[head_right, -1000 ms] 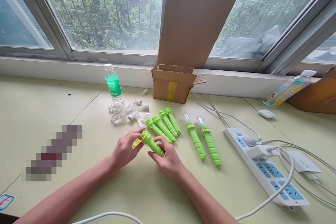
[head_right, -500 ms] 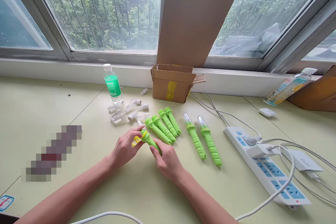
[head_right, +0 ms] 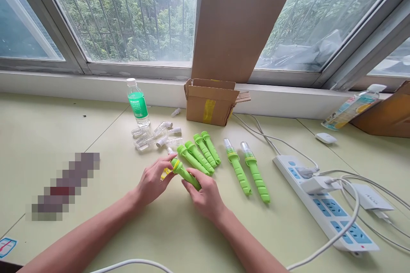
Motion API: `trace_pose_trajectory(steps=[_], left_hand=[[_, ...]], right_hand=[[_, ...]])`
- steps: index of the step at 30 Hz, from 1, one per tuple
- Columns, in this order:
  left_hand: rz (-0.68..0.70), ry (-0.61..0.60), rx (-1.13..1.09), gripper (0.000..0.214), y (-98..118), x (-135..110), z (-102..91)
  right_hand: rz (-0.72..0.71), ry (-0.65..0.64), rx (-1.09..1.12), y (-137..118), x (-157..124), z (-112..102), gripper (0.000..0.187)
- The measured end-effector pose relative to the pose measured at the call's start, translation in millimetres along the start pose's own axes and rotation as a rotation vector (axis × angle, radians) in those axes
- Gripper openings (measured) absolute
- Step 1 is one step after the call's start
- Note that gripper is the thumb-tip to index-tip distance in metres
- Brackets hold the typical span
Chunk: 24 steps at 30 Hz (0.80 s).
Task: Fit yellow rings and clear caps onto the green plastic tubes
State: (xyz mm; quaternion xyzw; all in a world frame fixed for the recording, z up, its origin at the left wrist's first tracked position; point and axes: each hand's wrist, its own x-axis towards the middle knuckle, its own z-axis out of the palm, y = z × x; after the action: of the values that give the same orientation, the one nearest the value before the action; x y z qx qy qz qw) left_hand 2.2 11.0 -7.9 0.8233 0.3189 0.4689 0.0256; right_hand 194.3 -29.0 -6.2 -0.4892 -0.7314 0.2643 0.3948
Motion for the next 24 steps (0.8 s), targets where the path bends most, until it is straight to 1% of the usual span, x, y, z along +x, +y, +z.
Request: trace_pose_trajectory(steps=[2,5,10,12,15,17,19,22,24], left_hand=[[-0.006,0.001,0.006,0.014,-1.0,-0.9,0.6],[-0.024,-0.025,0.003,0.015,-2.6,-1.0,0.7],[-0.029,-0.098,-0.022,0.026,-2.3,1.3,-1.8],[-0.015,-0.091,-0.016,0.021,-1.5,1.5,-2.3],[0.011,-0.054,-0.009,0.015,0.1,0.7,-2.0],[0.024,-0.032,-0.013,0.013,1.0,0.0,-1.7],[0.026,-0.018,-0.012,0.012,1.6,-0.3,-1.7],[0.004,-0.024,0.008,0.013,1.4,0.4,-2.1],[-0.016,-0.046,0.030,0.015,0.8,1.3,-2.1]], right_hand=[[-0.030,0.009,-0.061,-0.9,0.3,-0.4,0.024],[-0.035,-0.031,-0.078,-3.8,1.9,-2.4,0.021],[0.012,-0.100,0.060,-3.5,3.9,-5.2,0.025],[0.056,-0.117,0.125,0.2,3.2,-4.5,0.022],[0.115,-0.130,0.193,5.3,1.4,-2.6,0.032],[0.122,-0.124,0.199,6.0,0.7,-2.0,0.027],[0.101,-0.085,0.172,4.2,0.8,-2.4,0.020],[0.034,-0.025,0.084,-0.7,2.0,-3.6,0.021],[-0.002,-0.030,0.022,-3.6,2.5,-3.7,0.023]])
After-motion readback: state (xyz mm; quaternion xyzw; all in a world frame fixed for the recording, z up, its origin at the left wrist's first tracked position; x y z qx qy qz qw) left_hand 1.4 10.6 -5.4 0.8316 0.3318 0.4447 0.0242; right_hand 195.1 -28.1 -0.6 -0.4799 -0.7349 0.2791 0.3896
